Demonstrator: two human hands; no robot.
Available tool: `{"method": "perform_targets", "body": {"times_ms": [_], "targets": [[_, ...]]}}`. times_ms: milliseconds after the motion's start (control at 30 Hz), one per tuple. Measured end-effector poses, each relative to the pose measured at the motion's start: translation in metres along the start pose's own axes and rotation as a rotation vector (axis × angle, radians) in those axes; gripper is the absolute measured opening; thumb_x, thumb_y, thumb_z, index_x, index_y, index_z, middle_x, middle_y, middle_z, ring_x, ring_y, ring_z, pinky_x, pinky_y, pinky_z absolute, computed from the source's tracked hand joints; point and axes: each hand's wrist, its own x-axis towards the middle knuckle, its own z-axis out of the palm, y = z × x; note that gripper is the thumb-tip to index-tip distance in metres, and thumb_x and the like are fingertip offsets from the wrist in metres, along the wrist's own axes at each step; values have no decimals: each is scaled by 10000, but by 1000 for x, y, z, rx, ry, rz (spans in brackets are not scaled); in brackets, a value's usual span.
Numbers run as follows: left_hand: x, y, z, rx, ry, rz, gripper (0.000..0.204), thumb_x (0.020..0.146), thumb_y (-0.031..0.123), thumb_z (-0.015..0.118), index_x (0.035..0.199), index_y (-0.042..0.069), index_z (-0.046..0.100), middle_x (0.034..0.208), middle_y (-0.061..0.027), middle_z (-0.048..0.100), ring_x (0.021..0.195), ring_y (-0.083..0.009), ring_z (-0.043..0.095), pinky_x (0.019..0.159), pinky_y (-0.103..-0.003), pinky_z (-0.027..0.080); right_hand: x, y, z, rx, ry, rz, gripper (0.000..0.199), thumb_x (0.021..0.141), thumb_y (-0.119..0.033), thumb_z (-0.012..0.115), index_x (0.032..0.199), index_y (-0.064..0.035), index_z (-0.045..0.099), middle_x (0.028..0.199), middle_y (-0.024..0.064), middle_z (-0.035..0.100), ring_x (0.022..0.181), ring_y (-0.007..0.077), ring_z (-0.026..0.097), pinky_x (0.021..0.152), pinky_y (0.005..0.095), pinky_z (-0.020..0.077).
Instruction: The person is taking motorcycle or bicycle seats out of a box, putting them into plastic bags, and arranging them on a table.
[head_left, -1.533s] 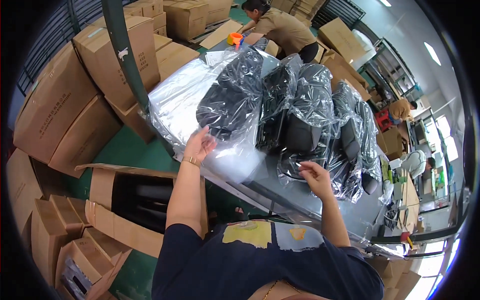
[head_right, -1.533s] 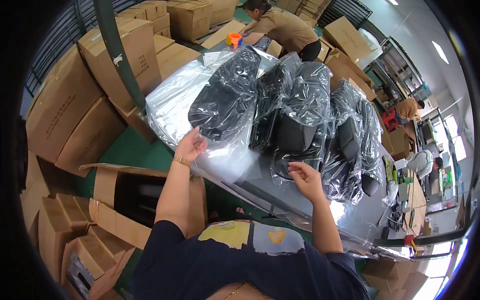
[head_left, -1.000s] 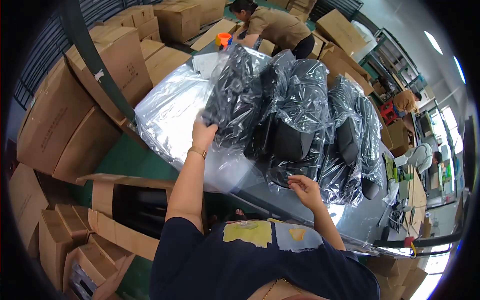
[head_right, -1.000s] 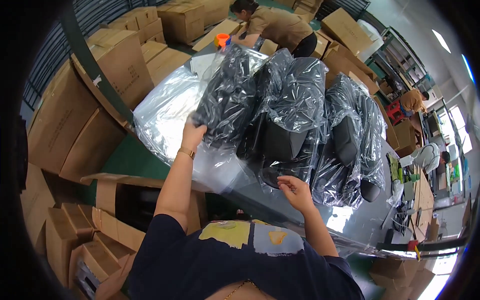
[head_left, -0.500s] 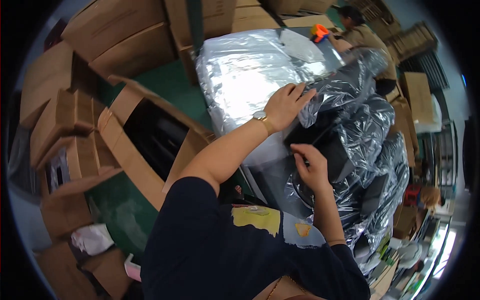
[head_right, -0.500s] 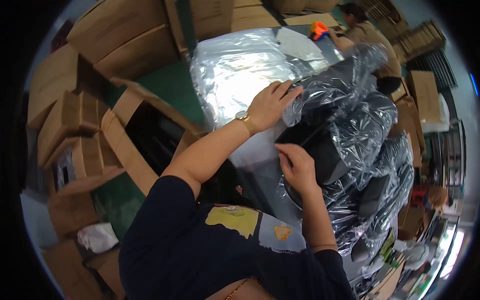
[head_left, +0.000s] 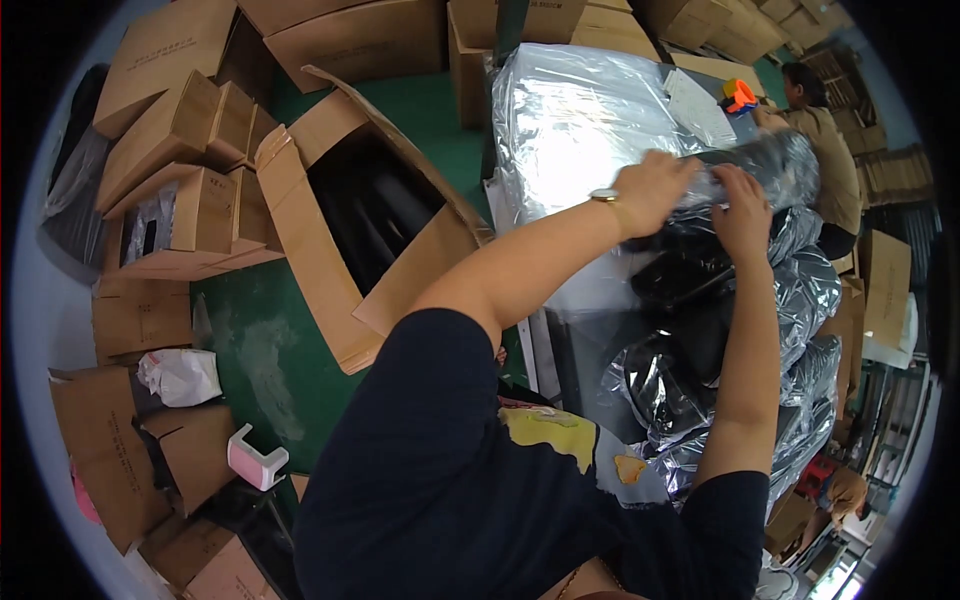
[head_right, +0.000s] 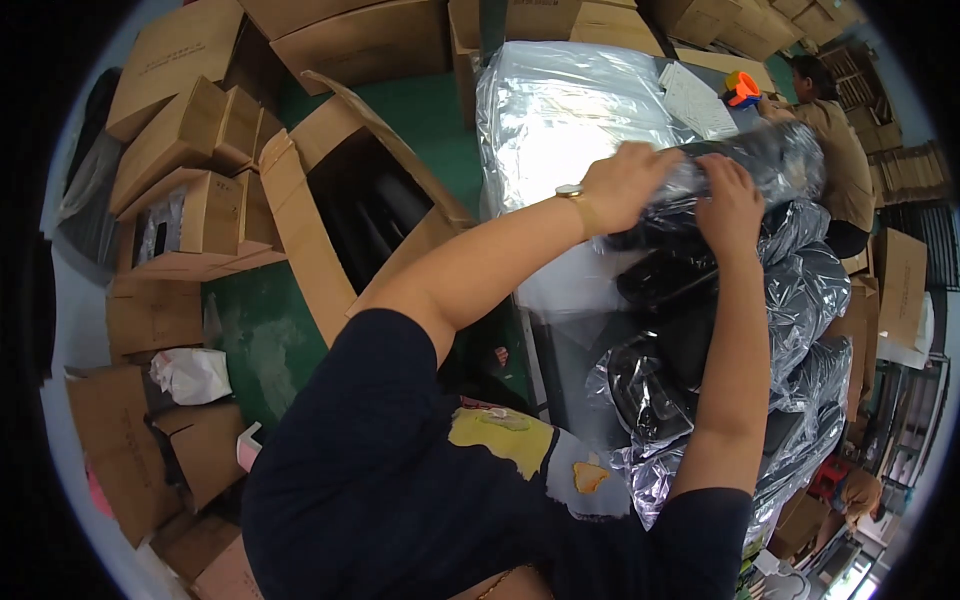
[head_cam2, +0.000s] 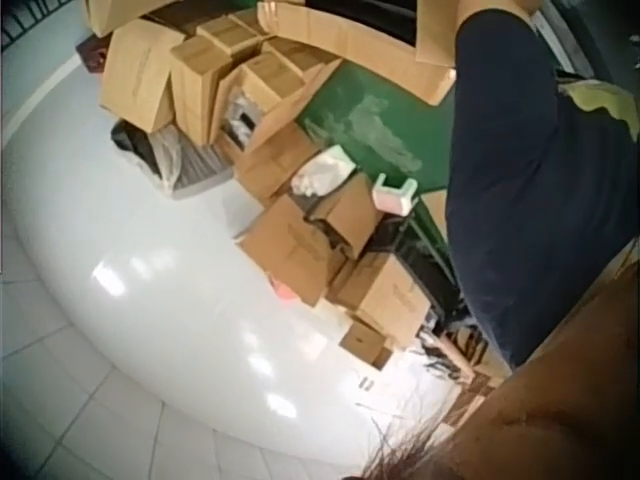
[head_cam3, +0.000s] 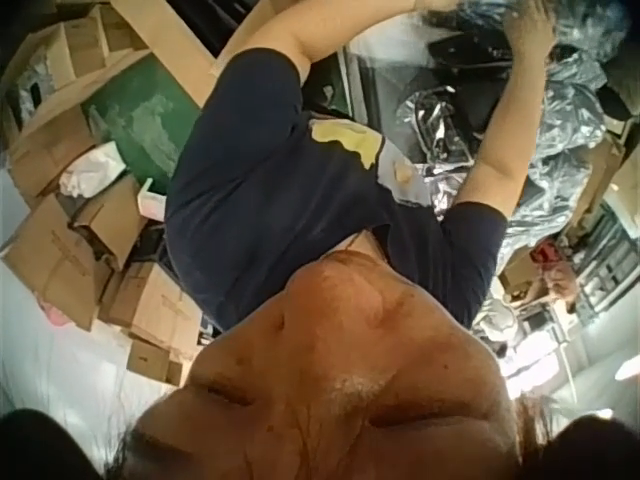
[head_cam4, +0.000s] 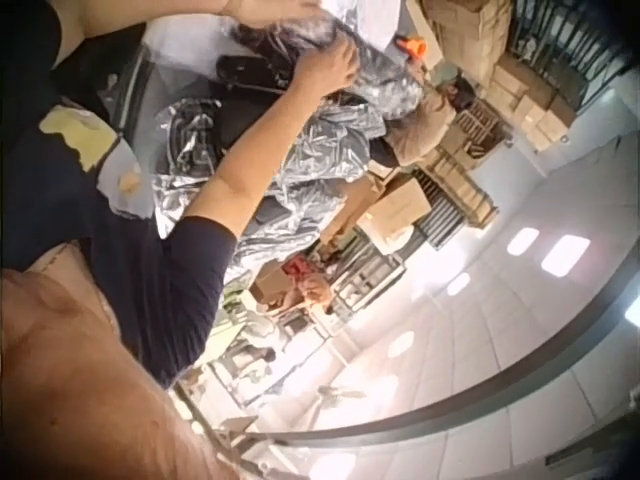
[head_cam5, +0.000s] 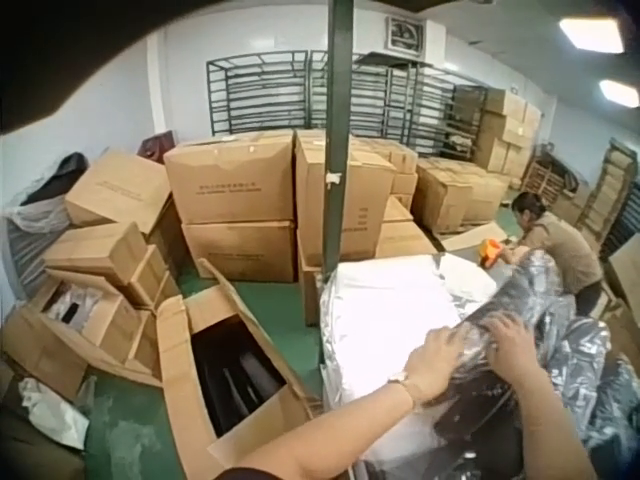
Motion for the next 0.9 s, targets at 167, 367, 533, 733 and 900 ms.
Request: {"method": "perform_targets", "body": {"times_ms": [167,367,533,733,900], "targets": [[-44,-61,47,-730,-220,-550,709,590,212,705,1155,-103,415,1024,-277,594,983,-378,592,859,-386,466,8,-49,41,209,-86,-70,689,532,-32,722,1192,-108,543,1291,140,465,1209,333,431,1020,410,367],[-17,-43,9,-444,-61,-334,448,677,71,604,1100,7,467,1014,-231,582,974,-412,551,841,-437,448,-5,-53,51,285,143,151,702,605,-126,697,1266,-205,475,1383,173,351,1302,413,267,1031,558,284],[-7,11,-5,-259,113,127,504,631,69,648,1104,9,484,1036,-199,571,962,-368,543,856,-452,418,-23,-33,4,41,-80,193,764,634,-170,701,1328,-278,399,1390,95,365,1325,304,291,992,668,223],[-23,26,39,-360,69,154,702,596,115,685,1232,-7,414,1217,-177,457,1148,-334,433,1003,-422,311,-52,-27,-36,287,-132,112,617,609,149,462,1173,-70,577,1228,197,533,1175,376,475,993,412,386],[-61,2,57,-319,199,163,803,594,247,723,1231,-91,370,1154,-251,477,1128,-373,448,1010,-451,319,-16,-78,-21,279,-113,-63,351,775,-45,533,1112,-89,623,1197,126,575,1223,335,446,1040,462,300]]}}
